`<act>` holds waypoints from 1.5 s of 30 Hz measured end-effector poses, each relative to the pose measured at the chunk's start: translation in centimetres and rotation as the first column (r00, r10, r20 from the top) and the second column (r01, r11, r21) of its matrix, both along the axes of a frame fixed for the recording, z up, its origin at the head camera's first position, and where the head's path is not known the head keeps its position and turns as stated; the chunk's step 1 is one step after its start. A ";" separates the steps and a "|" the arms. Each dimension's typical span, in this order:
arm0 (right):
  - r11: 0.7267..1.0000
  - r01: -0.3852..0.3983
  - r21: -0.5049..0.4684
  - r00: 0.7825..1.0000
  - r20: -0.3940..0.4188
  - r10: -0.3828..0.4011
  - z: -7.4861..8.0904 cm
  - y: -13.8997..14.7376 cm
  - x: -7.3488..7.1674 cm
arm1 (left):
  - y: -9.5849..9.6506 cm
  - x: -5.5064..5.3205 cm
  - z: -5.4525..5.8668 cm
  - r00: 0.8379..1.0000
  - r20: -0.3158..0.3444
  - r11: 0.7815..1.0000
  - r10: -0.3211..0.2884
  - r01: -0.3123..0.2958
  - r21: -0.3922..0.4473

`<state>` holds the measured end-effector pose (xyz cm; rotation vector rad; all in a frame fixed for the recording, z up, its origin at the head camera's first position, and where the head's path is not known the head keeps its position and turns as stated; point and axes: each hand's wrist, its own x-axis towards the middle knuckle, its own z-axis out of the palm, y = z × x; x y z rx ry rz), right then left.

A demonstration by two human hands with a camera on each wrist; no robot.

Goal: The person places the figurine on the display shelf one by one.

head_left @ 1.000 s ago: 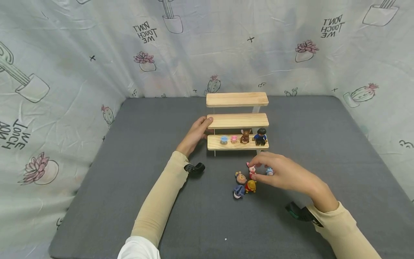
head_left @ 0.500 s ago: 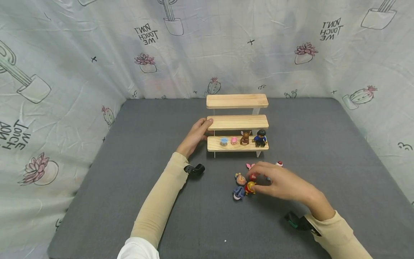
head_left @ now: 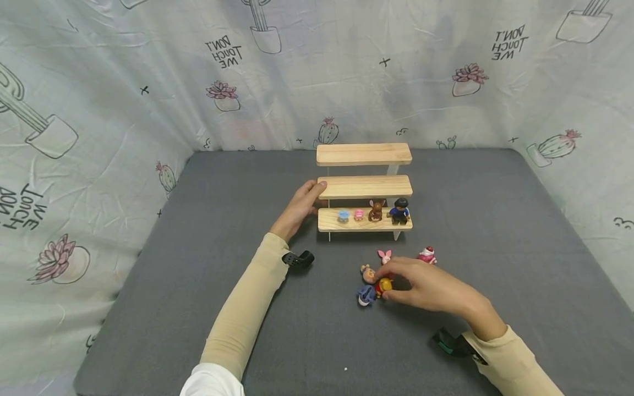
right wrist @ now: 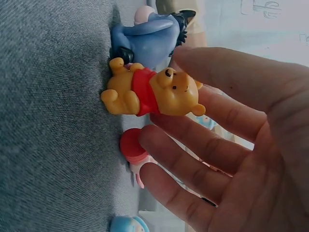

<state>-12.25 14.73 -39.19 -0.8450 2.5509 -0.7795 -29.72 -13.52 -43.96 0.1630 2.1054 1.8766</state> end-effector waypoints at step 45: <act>0.987 0.093 -0.131 0.988 -0.107 -0.107 0.3 0.9 -0.9 | -0.1 -0.2 0.2 1.000 0.002 1.000 -0.011 0.011 0.006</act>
